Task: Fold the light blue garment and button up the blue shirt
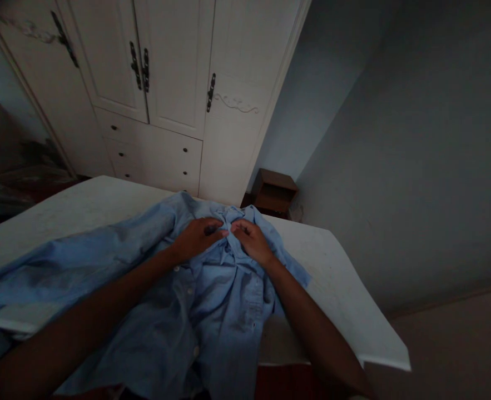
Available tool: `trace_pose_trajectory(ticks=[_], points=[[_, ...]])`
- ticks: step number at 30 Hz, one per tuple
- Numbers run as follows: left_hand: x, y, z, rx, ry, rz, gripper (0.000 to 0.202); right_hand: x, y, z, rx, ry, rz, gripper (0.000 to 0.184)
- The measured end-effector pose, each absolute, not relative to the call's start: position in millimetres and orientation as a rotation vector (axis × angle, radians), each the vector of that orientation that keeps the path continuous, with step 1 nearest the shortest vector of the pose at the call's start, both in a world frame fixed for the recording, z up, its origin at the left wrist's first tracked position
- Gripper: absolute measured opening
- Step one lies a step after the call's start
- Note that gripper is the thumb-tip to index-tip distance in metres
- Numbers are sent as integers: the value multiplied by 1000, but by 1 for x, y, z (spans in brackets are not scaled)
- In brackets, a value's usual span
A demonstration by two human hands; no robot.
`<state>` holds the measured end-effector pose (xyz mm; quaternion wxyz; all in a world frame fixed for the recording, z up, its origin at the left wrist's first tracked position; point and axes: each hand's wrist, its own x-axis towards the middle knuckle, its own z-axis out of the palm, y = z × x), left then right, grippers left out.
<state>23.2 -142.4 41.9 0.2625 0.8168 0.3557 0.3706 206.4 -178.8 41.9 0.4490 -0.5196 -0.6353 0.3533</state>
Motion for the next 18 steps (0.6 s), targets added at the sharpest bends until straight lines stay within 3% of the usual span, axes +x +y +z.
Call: trace_pose_trajectory(ticks=[4, 12, 18], points=[[25, -142, 42, 2052, 811, 1003, 26, 209, -180, 41, -1246, -1446, 1058, 23], [29, -150, 43, 2049, 770, 989, 27, 214, -178, 36, -1206, -1513, 1079, 21], [28, -151, 42, 2257, 827, 1089, 22, 207, -190, 50, -1310, -1736, 614, 25]])
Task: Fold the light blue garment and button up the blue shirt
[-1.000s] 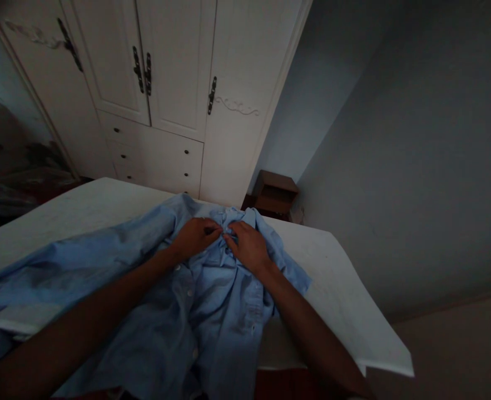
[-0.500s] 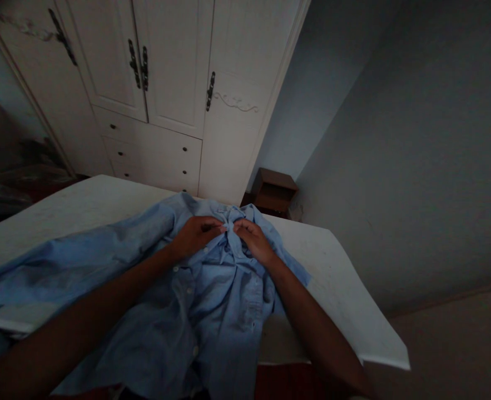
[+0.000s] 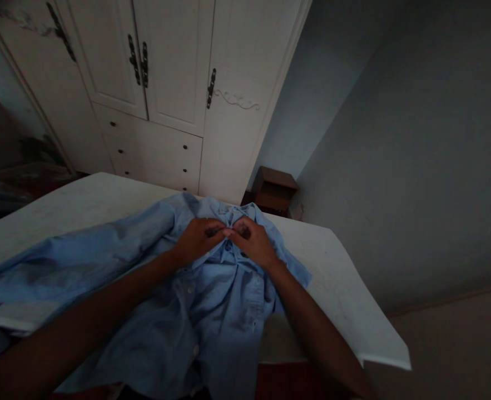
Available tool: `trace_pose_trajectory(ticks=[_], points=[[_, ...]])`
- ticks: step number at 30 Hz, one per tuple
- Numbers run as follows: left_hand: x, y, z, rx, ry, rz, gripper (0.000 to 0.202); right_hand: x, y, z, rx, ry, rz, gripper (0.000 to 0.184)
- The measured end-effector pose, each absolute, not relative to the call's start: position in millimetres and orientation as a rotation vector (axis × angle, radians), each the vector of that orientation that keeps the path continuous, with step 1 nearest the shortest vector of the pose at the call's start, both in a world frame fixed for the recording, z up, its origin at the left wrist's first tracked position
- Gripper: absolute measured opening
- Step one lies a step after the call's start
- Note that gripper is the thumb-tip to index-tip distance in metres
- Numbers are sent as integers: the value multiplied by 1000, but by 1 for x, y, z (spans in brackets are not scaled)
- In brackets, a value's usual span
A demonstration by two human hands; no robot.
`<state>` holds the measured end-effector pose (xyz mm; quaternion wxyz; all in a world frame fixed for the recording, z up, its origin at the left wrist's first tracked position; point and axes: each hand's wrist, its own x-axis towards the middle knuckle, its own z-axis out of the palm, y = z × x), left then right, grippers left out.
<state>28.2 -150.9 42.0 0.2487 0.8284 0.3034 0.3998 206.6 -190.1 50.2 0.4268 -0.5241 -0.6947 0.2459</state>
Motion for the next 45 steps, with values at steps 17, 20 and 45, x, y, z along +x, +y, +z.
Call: trace_pose_trajectory(ticks=[17, 20, 45], points=[[34, -152, 36, 2231, 781, 1067, 19, 202, -201, 64, -1572, -2130, -76, 16], [35, -152, 35, 2214, 820, 1076, 20, 205, -200, 65, -1539, -2110, 11, 19], [28, -145, 27, 2361, 681, 858, 23, 222, -196, 60, -1369, -1909, 897, 27]])
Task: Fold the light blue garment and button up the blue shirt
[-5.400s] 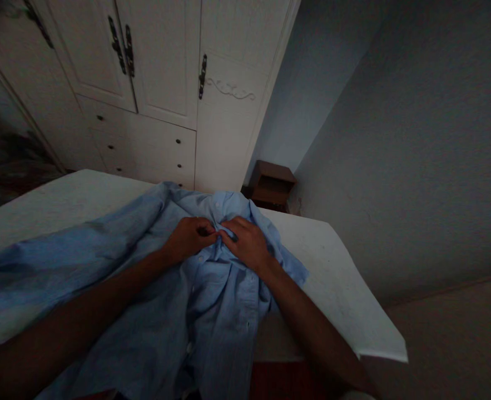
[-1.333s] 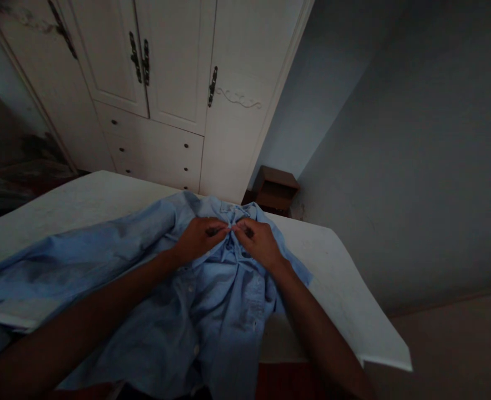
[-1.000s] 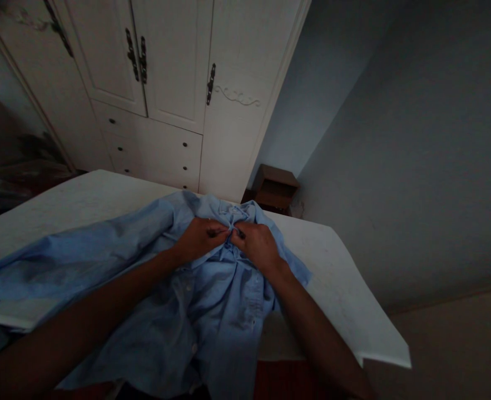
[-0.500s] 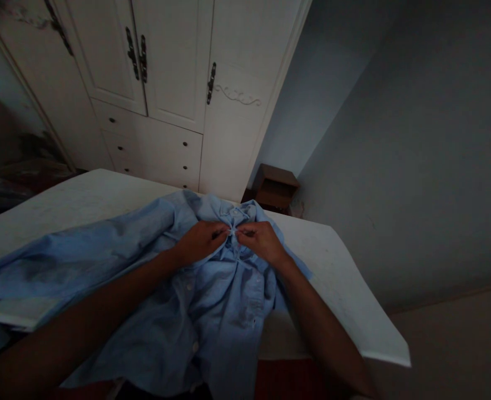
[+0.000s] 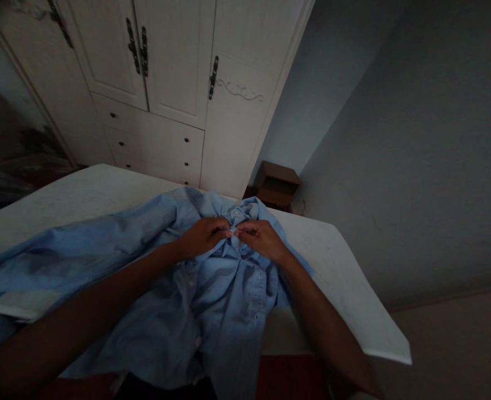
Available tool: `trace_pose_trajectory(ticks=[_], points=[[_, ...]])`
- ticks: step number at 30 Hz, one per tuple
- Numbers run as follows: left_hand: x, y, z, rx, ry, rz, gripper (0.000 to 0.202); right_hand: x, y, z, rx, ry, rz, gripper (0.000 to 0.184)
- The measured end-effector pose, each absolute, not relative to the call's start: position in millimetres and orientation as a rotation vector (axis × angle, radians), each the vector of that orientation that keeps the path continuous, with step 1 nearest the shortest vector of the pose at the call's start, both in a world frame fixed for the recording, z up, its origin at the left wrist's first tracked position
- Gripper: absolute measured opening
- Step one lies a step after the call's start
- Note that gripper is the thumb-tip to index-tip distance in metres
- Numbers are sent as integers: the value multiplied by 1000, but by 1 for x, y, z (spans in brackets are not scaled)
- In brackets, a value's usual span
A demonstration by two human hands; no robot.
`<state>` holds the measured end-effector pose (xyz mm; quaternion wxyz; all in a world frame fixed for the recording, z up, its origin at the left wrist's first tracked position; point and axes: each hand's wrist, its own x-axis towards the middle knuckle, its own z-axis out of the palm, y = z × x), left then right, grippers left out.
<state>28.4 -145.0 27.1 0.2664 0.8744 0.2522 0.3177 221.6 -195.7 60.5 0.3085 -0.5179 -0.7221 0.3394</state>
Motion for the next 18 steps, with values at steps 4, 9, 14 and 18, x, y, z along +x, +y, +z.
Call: trace_pose_trajectory(ticks=[4, 9, 14, 18], points=[[28, -143, 25, 2239, 627, 931, 24, 222, -196, 57, -1354, -1861, 946, 28], [28, -143, 24, 2161, 586, 912, 23, 224, -196, 53, -1400, -1830, 952, 27], [28, -142, 23, 2110, 594, 900, 23, 222, -197, 52, -1362, -1901, 901, 23], [29, -141, 20, 2058, 587, 909, 24, 221, -196, 50, -1304, -1903, 878, 20]])
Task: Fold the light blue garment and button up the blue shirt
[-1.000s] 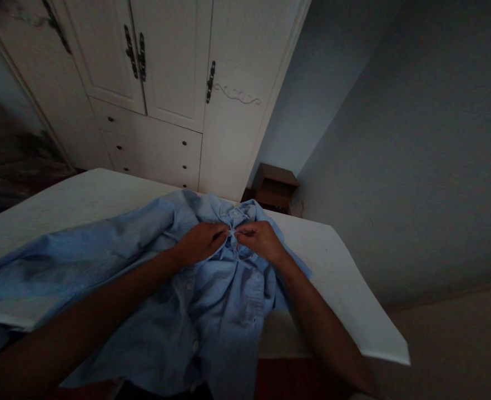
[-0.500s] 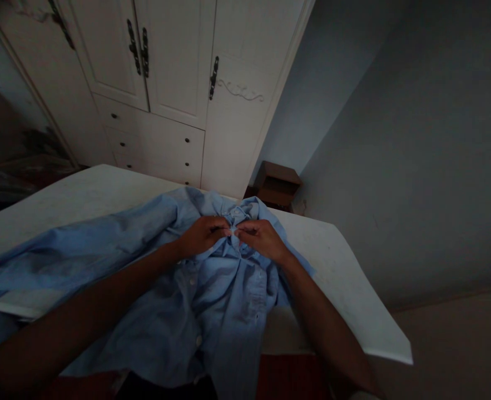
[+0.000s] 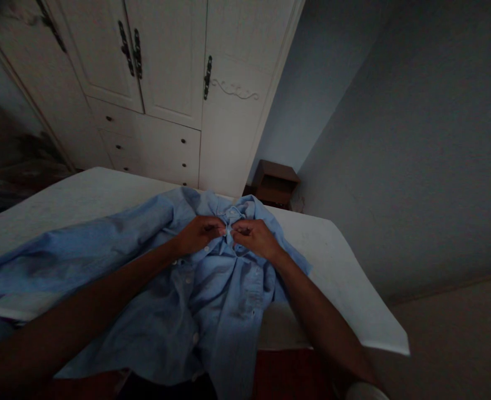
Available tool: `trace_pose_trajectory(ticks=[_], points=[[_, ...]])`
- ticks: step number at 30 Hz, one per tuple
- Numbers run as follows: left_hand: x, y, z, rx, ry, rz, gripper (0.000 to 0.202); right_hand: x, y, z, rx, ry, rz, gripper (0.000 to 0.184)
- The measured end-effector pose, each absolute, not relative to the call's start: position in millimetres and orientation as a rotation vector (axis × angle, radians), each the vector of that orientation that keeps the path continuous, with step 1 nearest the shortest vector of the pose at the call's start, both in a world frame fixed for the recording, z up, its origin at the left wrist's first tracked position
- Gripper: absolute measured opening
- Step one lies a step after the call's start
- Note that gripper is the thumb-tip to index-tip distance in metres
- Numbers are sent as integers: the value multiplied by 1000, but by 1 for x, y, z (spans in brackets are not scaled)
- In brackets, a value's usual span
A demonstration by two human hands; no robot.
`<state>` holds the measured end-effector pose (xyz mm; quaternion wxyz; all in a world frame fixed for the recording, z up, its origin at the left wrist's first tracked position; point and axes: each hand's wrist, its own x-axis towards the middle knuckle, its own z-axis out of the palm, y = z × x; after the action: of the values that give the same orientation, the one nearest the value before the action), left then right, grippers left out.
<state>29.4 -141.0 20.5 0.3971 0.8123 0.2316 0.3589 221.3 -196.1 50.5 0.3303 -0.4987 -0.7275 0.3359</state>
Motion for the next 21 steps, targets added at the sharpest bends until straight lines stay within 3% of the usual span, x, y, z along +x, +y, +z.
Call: trace_pose_trajectory(ticks=[21], points=[[34, -143, 18, 2094, 736, 904, 26, 219, -189, 41, -1453, -1711, 955, 23]])
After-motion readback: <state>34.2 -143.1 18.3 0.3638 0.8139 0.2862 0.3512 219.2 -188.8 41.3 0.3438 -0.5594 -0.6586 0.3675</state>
